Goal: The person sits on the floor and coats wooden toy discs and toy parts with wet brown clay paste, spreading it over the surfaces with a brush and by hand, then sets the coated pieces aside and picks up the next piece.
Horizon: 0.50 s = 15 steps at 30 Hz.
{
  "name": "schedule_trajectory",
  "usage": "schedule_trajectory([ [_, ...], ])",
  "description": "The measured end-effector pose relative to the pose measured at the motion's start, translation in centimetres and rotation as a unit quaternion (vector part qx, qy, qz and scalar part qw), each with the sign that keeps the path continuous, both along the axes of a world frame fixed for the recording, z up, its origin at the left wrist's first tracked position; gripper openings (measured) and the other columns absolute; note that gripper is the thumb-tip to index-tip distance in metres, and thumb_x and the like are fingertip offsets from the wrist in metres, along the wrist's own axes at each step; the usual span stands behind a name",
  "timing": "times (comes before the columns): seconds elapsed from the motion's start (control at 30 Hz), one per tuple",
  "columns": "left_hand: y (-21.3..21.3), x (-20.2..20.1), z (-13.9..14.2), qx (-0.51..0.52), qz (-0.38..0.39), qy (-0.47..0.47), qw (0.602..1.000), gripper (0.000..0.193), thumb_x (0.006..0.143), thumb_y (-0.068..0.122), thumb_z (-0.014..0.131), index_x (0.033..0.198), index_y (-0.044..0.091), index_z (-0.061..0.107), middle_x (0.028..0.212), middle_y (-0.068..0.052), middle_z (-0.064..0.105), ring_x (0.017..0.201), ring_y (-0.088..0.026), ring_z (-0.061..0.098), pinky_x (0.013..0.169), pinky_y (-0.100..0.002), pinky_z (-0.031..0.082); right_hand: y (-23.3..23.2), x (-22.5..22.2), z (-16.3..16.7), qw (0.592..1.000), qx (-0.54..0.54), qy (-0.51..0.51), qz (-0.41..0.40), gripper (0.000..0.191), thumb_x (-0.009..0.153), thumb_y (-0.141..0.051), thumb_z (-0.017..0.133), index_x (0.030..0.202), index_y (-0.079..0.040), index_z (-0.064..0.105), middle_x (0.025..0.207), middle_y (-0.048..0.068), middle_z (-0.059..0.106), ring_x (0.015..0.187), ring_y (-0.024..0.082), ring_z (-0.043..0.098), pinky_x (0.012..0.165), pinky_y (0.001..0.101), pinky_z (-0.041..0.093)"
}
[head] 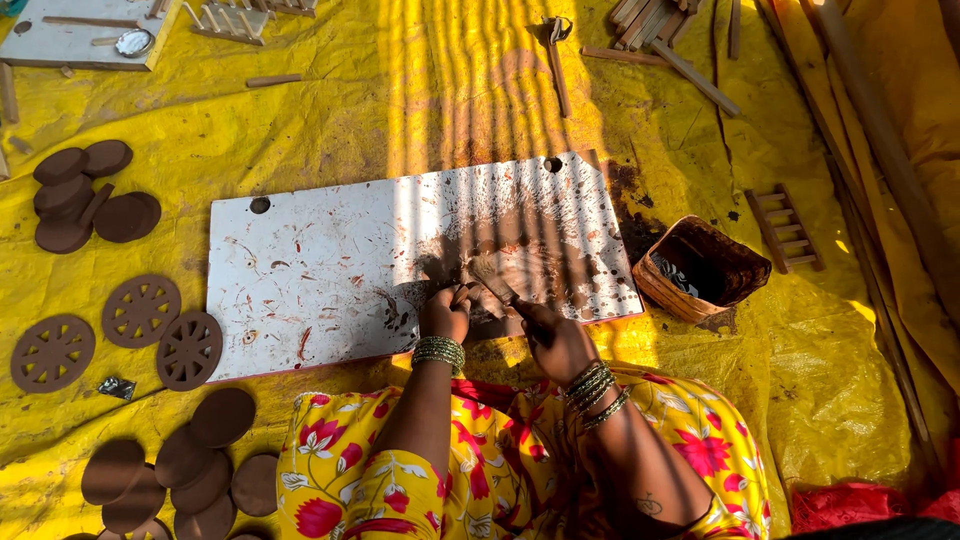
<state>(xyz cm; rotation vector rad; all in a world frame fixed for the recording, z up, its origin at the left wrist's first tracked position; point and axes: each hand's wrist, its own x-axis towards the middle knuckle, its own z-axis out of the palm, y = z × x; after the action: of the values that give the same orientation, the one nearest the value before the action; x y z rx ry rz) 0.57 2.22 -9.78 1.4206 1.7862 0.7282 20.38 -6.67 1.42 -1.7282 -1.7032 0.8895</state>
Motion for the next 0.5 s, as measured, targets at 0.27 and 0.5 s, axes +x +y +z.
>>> schedule_trajectory([
  [0.27,0.1,0.0,0.8,-0.027,-0.007,0.023,0.999,0.036,0.09,0.022,0.068,0.124,0.01,0.071,0.118,-0.018,0.072,0.108,-0.037,0.068,0.093,-0.045,0.054,1.5,-1.2,-2.8,0.991,-0.07,-0.113,-0.002,0.034,0.1,-0.016,0.06,0.132,-0.021,0.07,0.079,0.013,0.075,0.057,0.018,0.063,0.056,0.036,0.051],
  [0.5,0.2,-0.6,0.3,-0.092,0.006,0.038,0.995,0.06,0.081,0.026,0.081,0.132,0.004,0.061,0.125,-0.024,0.064,0.114,-0.039,0.064,0.096,-0.045,0.052,0.2,-0.3,-2.9,0.992,-0.122,-0.041,-0.003,0.038,0.097,-0.014,0.058,0.133,-0.022,0.066,0.074,0.008,0.074,0.052,0.014,0.062,0.05,0.0348,0.05],
])
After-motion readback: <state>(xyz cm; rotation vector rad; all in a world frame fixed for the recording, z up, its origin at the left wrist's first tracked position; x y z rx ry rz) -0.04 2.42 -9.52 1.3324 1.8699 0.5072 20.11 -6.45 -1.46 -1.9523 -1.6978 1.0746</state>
